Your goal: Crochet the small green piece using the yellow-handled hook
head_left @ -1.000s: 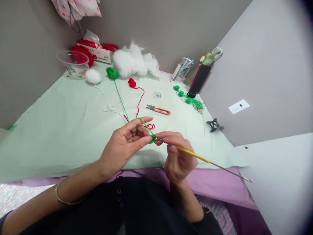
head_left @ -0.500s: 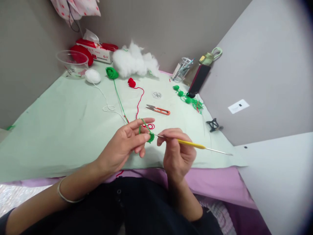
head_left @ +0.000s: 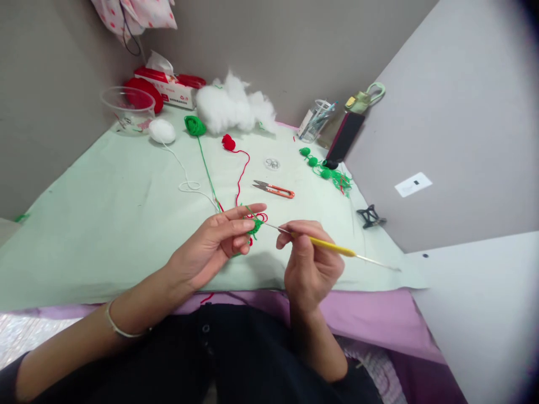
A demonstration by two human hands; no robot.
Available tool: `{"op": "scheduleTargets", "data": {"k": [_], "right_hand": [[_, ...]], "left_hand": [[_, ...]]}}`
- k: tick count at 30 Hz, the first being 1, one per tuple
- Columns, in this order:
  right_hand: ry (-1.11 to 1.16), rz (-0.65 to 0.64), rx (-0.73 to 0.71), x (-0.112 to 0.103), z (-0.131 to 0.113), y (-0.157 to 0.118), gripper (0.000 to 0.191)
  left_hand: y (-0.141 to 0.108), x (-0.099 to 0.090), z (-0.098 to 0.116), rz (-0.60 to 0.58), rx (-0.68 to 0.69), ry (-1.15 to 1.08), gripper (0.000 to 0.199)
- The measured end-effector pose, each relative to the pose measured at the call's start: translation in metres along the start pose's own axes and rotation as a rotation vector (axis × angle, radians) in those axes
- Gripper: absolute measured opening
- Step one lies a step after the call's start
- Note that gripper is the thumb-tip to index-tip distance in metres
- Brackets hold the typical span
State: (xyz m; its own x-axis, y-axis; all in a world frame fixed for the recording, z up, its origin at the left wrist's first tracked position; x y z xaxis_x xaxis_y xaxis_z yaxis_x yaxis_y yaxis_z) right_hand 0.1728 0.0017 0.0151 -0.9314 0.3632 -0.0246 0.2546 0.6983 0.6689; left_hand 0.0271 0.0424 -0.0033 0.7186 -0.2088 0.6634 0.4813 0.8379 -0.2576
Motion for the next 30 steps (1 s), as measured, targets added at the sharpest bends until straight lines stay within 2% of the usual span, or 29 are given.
{"op": "scheduleTargets", "data": {"k": [2,5,7,10,14,19,22,30], "right_hand": [[0.120,-0.023,0.073,0.002,0.002,0.004,0.019],[0.139,-0.089,0.058,0.007,0.001,0.005,0.016],[0.131,-0.089,0.072,0.008,0.004,0.004,0.016],[0.214,-0.076,0.176,0.007,0.011,0.003,0.015],[0.384,-0.051,0.253,0.006,0.017,0.007,0.014],[0.364,-0.088,0.261,0.003,0.014,0.009,0.018],[0.309,-0.106,0.185,-0.002,0.006,0.006,0.016],[-0.134,-0.188,-0.260,-0.001,-0.018,0.000,0.025]], "left_hand": [[0.000,-0.001,0.003,0.005,0.064,0.066,0.030],[-0.002,0.001,0.003,-0.022,0.148,0.183,0.032],[-0.003,0.002,0.002,-0.042,0.174,0.214,0.039],[-0.005,-0.001,0.003,-0.035,0.198,0.239,0.049],[-0.006,-0.001,0.007,-0.029,0.215,0.283,0.042],[-0.007,-0.001,0.007,-0.039,0.210,0.328,0.037],[-0.008,-0.004,0.007,-0.040,0.237,0.370,0.036],[-0.013,0.002,0.014,0.035,0.273,0.440,0.039]]}}
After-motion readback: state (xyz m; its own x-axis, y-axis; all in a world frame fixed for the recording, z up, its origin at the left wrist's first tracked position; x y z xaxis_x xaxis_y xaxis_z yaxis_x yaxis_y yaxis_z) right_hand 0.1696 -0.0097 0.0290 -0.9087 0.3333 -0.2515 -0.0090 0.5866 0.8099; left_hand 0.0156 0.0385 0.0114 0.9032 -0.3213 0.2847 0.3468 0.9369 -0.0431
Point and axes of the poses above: each hand's wrist, its own y-axis towards the middle knuckle, its own x-axis out of the palm, z = x × y, the point moved 5 cm from there along y, towards the middle knuckle, and after that the axes turned 1 degree about y, right-handed, at the moved point
